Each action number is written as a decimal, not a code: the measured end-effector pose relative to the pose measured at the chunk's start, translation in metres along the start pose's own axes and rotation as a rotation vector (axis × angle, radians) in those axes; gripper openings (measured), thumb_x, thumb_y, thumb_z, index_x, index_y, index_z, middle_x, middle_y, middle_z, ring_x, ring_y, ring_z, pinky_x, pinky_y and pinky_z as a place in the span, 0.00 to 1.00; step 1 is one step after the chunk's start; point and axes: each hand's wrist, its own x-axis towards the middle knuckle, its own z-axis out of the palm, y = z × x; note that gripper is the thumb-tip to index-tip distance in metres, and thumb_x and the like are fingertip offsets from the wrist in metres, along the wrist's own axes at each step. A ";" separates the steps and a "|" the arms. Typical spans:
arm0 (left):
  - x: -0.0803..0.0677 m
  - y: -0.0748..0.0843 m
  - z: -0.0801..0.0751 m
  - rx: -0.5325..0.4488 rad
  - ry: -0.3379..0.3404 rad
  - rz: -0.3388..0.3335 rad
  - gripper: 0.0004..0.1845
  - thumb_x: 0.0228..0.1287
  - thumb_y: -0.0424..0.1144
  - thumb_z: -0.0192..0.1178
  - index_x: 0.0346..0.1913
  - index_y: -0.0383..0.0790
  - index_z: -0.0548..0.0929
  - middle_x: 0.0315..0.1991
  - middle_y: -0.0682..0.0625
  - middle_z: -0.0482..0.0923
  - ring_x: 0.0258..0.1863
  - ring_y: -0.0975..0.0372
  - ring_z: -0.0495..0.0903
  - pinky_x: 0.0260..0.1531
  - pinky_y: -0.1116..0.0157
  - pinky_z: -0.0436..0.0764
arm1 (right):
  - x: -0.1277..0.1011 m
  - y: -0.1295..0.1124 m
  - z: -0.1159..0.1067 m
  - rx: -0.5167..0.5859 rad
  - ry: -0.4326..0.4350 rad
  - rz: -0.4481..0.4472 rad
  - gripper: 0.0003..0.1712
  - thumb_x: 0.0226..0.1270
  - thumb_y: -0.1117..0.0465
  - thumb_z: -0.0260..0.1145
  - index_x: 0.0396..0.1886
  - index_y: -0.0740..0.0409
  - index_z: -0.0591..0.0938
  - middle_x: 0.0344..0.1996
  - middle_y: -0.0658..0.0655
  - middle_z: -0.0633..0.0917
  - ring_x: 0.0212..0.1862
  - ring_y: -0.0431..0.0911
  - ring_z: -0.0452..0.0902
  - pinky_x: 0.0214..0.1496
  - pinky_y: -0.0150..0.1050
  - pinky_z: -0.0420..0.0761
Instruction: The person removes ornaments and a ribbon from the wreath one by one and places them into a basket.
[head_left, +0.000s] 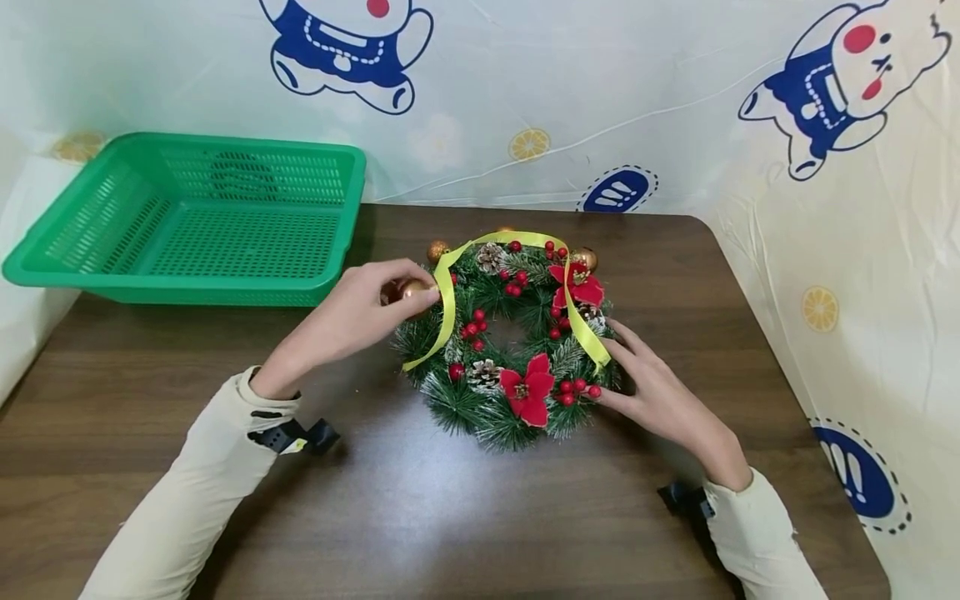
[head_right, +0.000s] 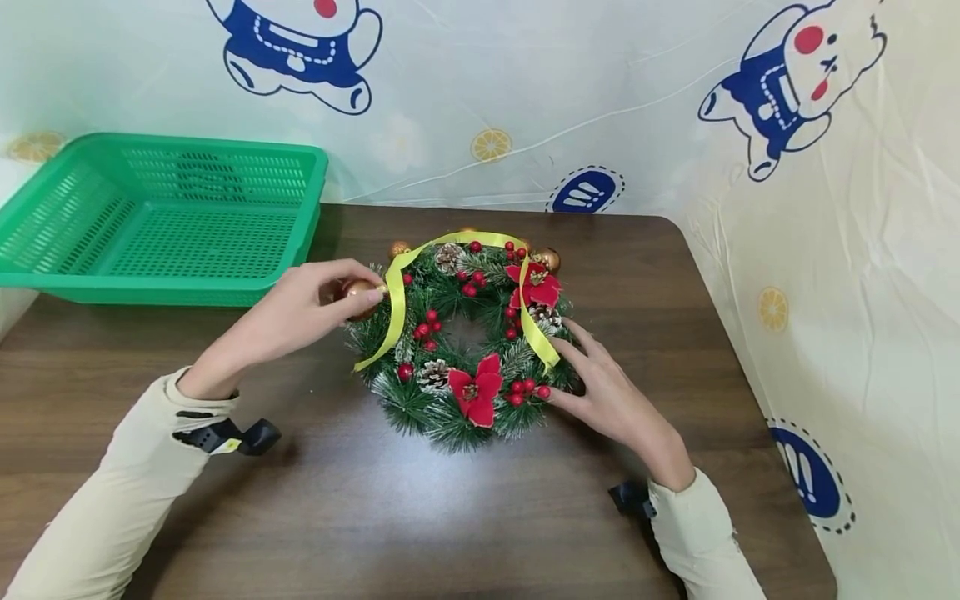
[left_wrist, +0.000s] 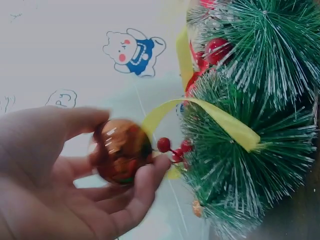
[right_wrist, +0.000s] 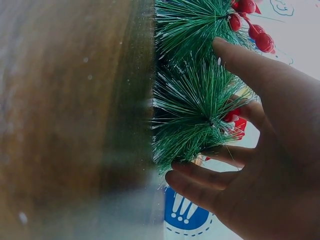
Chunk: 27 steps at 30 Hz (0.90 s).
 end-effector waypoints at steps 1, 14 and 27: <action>0.000 -0.001 -0.001 -0.012 0.035 -0.009 0.11 0.72 0.49 0.60 0.48 0.50 0.84 0.31 0.50 0.77 0.27 0.57 0.71 0.26 0.61 0.71 | 0.000 0.000 0.000 0.001 -0.003 0.002 0.44 0.63 0.45 0.72 0.74 0.53 0.67 0.77 0.61 0.54 0.73 0.63 0.57 0.65 0.68 0.66; 0.007 -0.021 -0.004 0.092 0.081 -0.090 0.15 0.68 0.35 0.51 0.51 0.39 0.84 0.38 0.45 0.78 0.37 0.54 0.68 0.33 0.58 0.64 | 0.000 -0.001 -0.002 0.003 -0.007 0.017 0.44 0.63 0.45 0.72 0.74 0.53 0.67 0.77 0.62 0.55 0.73 0.63 0.58 0.64 0.68 0.67; 0.015 -0.035 0.004 0.118 0.308 -0.026 0.11 0.68 0.34 0.55 0.48 0.35 0.83 0.39 0.41 0.78 0.40 0.52 0.71 0.35 0.56 0.67 | 0.000 -0.001 -0.002 0.003 -0.007 0.023 0.45 0.62 0.41 0.71 0.75 0.51 0.66 0.77 0.61 0.55 0.73 0.62 0.58 0.64 0.68 0.68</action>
